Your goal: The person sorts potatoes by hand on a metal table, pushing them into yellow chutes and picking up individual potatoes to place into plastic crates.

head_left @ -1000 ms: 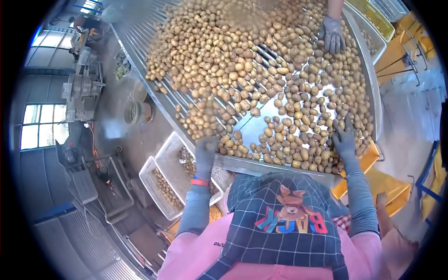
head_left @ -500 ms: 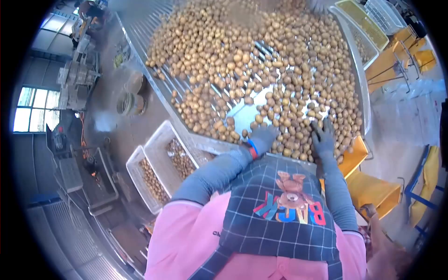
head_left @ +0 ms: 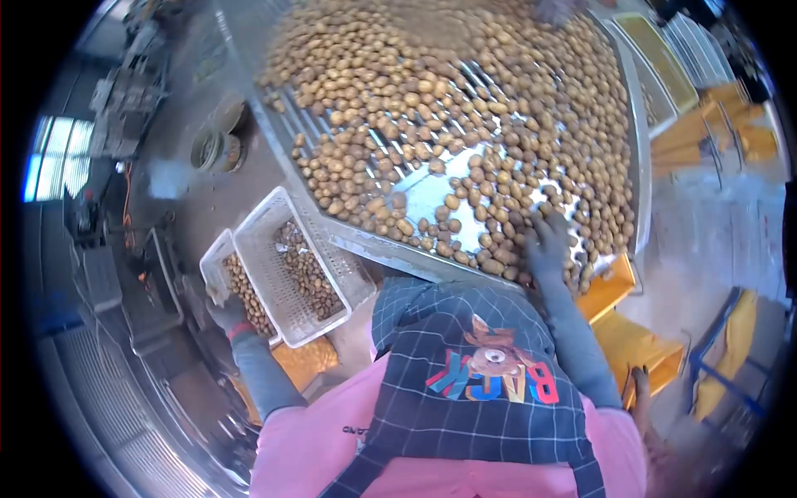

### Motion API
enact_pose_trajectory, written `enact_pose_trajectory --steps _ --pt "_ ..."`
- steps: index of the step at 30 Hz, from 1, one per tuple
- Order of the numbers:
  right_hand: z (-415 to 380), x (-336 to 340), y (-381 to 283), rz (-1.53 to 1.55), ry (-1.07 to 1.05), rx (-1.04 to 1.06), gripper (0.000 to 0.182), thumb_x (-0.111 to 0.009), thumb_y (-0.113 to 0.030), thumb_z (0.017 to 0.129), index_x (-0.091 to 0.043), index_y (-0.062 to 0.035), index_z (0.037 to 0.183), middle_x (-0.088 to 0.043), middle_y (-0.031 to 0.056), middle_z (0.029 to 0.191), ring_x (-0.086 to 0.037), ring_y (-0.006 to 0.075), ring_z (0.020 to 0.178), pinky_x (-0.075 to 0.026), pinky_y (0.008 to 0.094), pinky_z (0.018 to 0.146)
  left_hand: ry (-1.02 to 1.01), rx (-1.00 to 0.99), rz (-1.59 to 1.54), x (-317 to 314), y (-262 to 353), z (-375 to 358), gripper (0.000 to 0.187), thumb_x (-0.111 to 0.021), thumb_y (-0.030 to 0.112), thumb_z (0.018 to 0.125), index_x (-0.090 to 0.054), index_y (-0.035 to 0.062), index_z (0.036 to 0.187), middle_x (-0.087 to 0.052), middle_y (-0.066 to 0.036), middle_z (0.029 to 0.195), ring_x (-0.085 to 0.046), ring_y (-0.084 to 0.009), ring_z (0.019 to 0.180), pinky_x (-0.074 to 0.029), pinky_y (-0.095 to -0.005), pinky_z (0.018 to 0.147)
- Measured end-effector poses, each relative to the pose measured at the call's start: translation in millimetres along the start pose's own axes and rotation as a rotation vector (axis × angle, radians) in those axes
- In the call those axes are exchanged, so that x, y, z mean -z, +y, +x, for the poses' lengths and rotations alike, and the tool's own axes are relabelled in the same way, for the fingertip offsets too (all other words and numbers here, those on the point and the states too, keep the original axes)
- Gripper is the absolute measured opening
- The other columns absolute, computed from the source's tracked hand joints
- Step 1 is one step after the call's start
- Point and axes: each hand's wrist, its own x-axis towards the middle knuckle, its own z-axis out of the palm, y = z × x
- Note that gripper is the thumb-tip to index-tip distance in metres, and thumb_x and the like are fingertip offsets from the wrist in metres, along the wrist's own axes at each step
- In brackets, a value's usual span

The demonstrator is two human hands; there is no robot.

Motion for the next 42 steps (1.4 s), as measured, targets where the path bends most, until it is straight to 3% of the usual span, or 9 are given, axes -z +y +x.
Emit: enact_pose_trajectory --steps 2,8,14,20,24,30,33,36,42 --pt "39.9 -36.3 -57.1 0.129 -0.323 0.157 0.025 -0.074 -0.023 0.077 -0.072 -0.0127 0.100 -0.063 0.0158 0.100 -0.060 0.0369 0.098 -0.048 0.0485 0.085 -0.187 -0.688 1.173 26.1 -34.4 32.3 0.055 -0.041 0.020 0.102 -0.031 0.0004 0.152 -0.040 -0.020 0.151 -0.039 -0.0296 0.140 -0.035 -0.0409 0.115" --pt "28.8 -90.8 -109.1 -0.283 -0.672 0.548 0.043 -0.052 -0.043 0.094 -0.062 -0.0179 0.128 -0.055 0.0109 0.138 -0.043 0.0302 0.136 -0.030 0.0556 0.114 -0.485 -0.441 2.236 -222.5 -199.7 -172.9 0.096 -0.048 0.062 0.094 -0.004 0.0074 0.160 -0.007 -0.028 0.163 -0.012 -0.0486 0.149 -0.015 -0.0592 0.119" --pt "-29.1 31.0 16.3 -0.147 -0.661 0.375 0.040 -0.056 -0.038 0.094 -0.058 -0.0275 0.133 -0.052 0.0011 0.144 -0.034 0.0272 0.145 -0.009 0.0554 0.122 -1.578 -1.015 1.878 -254.6 -233.2 -291.7 0.080 -0.065 0.049 0.084 -0.037 0.0168 0.152 -0.015 -0.030 0.161 -0.006 -0.0516 0.149 0.002 -0.0680 0.116" --pt "-34.5 137.6 84.1 -0.262 -0.719 -0.005 0.033 -0.057 -0.039 0.094 -0.067 -0.0221 0.120 -0.060 0.0043 0.132 -0.046 0.0249 0.133 -0.026 0.0541 0.116 -2.548 -1.201 1.288 -313.7 -310.4 -383.5 0.080 -0.074 0.054 0.078 -0.042 0.0342 0.149 -0.031 -0.018 0.157 -0.028 -0.0442 0.144 -0.010 -0.0638 0.119" --pt "51.4 160.7 141.0 0.100 -0.358 -0.633 0.043 -0.058 -0.046 0.093 -0.069 -0.0086 0.110 -0.071 0.0150 0.092 -0.069 0.0325 0.086 -0.055 0.0390 0.079 -2.768 -1.312 0.918 -333.9 -361.1 -474.2 0.088 -0.075 0.045 0.077 -0.036 0.0276 0.153 -0.030 -0.015 0.158 -0.024 -0.0425 0.146 -0.010 -0.0615 0.121" --pt "169.6 71.5 115.2 -0.371 -0.451 -0.599 0.053 -0.053 -0.051 0.094 -0.054 -0.0251 0.141 -0.051 0.0131 0.143 -0.047 0.0294 0.133 -0.036 0.0553 0.110 -3.002 -0.682 0.472 -363.9 -372.2 -479.5 0.050 -0.075 0.027 0.076 -0.061 0.0113 0.122 -0.058 -0.014 0.132 -0.051 -0.0319 0.126 -0.039 -0.0502 0.106" --pt "115.6 16.2 69.2 -0.371 -0.343 -0.336 0.051 -0.054 -0.055 0.092 -0.056 -0.0282 0.136 -0.046 0.0112 0.148 -0.041 0.0294 0.139 -0.027 0.0628 0.112 -2.604 -0.785 0.309 -439.9 -321.1 -423.4 0.032 -0.074 0.020 0.074 -0.064 0.0081 0.102 -0.067 -0.009 0.101 -0.063 -0.0336 0.096 -0.048 -0.0461 0.088" --pt "31.2 21.7 50.8 -0.297 -0.319 -0.058 0.044 -0.053 -0.051 0.095 -0.058 -0.0309 0.134 -0.047 0.0081 0.149 -0.041 0.0290 0.140 -0.023 0.0580 0.117 -2.087 -1.540 1.112 -456.8 -286.7 -285.1 0.071 -0.071 0.020 0.078 -0.047 0.0084 0.144 -0.036 -0.027 0.153 -0.035 -0.0479 0.138 -0.030 -0.0569 0.112" --pt "-38.6 124.7 119.0 -0.528 -0.569 -0.115 0.038 -0.060 -0.031 0.092 -0.059 -0.0312 0.130 -0.054 0.0100 0.140 -0.041 0.0311 0.140 -0.025 0.0567 0.118 -2.546 -1.446 1.132 -363.7 -260.2 -226.2 0.112 -0.080 0.069 0.059 -0.039 0.0233 0.153 -0.010 -0.026 0.164 -0.006 -0.0455 0.152 -0.002 -0.0687 0.116"
